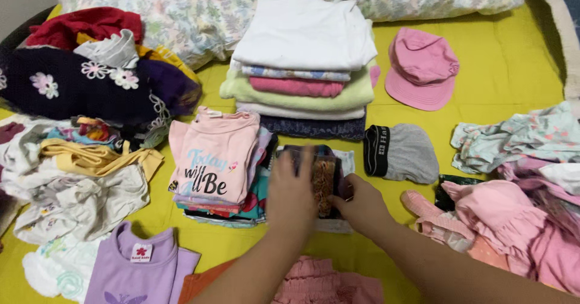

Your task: The person picks up and folds various items of children's clothing, including shirts, pants, underwear, and a hat, and places them into organized stacks on a bed.

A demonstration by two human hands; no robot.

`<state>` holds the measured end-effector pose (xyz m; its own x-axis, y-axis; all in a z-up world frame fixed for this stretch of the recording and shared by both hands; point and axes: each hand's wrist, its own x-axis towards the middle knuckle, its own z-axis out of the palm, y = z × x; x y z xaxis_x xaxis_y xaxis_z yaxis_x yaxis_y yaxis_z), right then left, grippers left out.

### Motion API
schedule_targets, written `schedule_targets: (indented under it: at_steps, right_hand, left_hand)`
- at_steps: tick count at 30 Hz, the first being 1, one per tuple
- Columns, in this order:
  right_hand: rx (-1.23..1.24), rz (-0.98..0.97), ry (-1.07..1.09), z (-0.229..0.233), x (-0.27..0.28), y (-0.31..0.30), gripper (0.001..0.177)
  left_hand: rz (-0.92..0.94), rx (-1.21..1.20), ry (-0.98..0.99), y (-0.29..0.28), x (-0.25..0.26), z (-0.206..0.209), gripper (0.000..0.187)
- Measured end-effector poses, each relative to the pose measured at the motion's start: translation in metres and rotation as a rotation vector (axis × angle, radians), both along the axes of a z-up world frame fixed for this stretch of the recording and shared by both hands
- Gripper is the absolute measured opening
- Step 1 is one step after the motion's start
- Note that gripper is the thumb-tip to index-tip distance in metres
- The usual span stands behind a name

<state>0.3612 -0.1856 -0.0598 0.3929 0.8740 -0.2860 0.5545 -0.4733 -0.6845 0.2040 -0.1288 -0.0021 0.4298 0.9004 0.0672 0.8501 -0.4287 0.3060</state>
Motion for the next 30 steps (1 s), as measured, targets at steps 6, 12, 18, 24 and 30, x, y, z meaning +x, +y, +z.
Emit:
schedule_targets:
  at_steps: [6,12,18,24,30]
  right_hand:
    - [0.151,-0.198,-0.044,0.030,0.044,-0.040,0.032]
    - [0.045,-0.153,-0.814,0.064,0.122,-0.110,0.078]
    - [-0.138,-0.438,-0.300,0.060,0.215,-0.127,0.045]
    - [0.322,-0.367,-0.043,0.134,0.252,-0.143,0.038]
    - [0.612,-0.344,0.156,0.282,0.267,-0.147,0.035]
  left_hand:
    - [-0.104,-0.418,0.218,-0.015,0.014,-0.014,0.074]
    - [-0.070,-0.508,0.376,-0.009,0.030,-0.009,0.081]
    - [-0.095,-0.351,0.256,-0.026,0.046,0.028,0.085]
    - [-0.315,-0.372,-0.135,-0.048,0.123,0.079,0.094]
    - [-0.619,-0.363,-0.569,-0.080,0.219,0.140,0.116]
